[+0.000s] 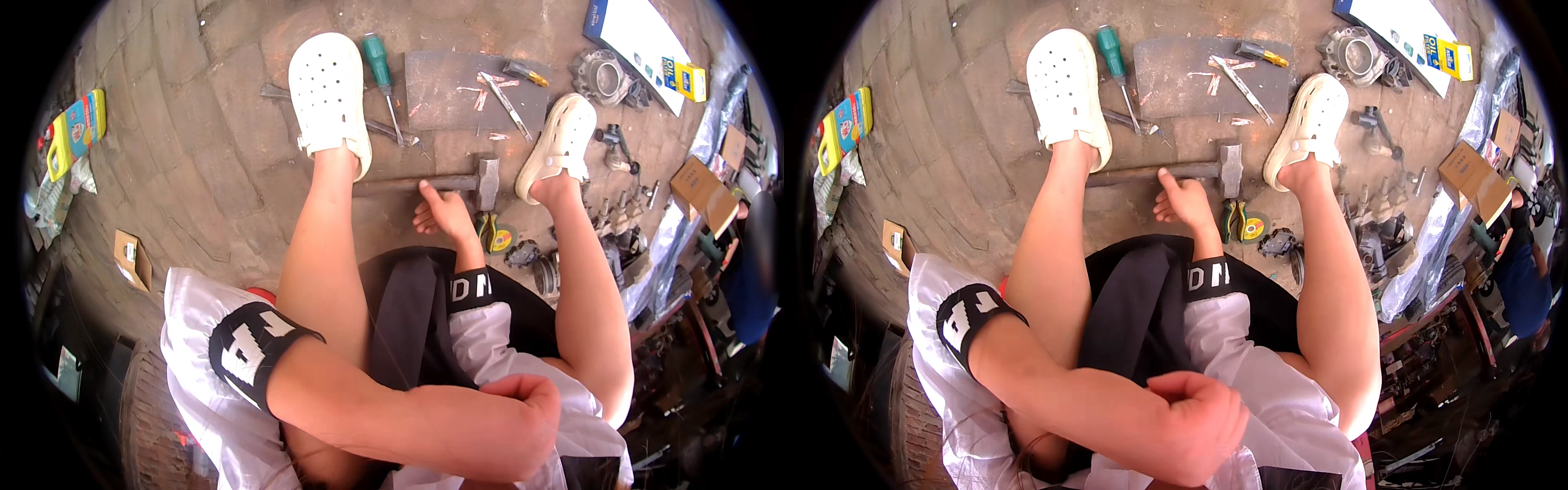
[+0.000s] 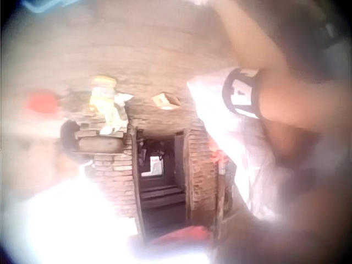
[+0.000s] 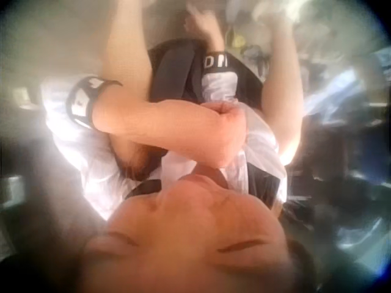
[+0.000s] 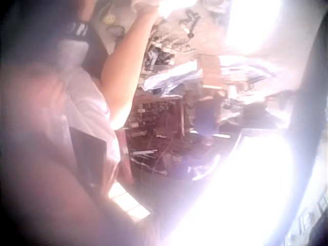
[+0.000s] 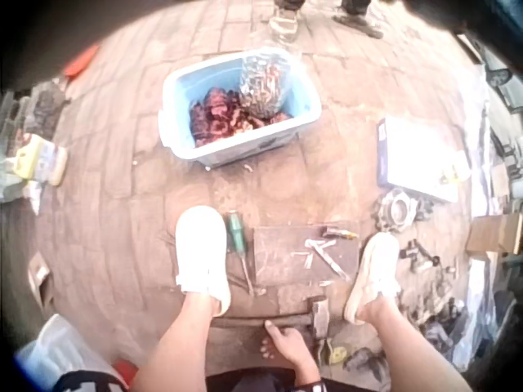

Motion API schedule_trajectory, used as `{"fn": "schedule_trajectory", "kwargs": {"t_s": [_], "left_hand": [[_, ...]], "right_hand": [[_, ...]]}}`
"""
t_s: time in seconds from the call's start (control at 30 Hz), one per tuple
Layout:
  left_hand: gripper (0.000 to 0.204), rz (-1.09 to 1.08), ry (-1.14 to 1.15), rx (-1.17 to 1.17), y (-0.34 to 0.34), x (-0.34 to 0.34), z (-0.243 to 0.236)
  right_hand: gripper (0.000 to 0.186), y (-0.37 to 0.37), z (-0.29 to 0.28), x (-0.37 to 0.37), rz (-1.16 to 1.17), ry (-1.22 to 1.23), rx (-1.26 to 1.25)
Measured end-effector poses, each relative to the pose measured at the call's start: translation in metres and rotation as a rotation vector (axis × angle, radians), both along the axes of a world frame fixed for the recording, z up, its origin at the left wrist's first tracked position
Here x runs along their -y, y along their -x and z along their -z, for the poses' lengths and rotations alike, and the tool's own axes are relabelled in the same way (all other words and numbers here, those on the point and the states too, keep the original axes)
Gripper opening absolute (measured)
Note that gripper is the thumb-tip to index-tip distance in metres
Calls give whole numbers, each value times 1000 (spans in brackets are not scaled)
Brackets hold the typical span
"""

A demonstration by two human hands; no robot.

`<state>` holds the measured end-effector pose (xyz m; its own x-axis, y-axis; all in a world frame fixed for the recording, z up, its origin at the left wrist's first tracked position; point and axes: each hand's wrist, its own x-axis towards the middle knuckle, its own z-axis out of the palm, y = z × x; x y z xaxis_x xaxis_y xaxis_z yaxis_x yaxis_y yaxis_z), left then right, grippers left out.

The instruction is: The person sits on the floor and uses a hammer and a small metal tool to work on tiny metallic pieces. They repeatedly tap and adjust the pieces, occasionally picking up new items from a nearby container.

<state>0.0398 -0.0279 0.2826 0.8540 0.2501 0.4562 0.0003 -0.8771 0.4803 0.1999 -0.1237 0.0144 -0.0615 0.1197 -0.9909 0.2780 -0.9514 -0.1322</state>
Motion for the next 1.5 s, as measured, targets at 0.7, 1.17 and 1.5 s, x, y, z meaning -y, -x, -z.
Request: {"fn": "schedule_trajectory", "kwargs": {"t_s": [0.7, 1.17, 1.5], "left_hand": [[20, -956, 1082, -553, 54, -23, 225], [18, -978, 964, -551, 43, -28, 262], [16, -983, 999, -594, 43, -30, 264]], "right_hand": [[20, -27, -6, -95, 81, -1248, 564], [24, 26, -10, -34, -94, -1034, 430], [25, 28, -3, -31, -98, -1052, 449]]}}
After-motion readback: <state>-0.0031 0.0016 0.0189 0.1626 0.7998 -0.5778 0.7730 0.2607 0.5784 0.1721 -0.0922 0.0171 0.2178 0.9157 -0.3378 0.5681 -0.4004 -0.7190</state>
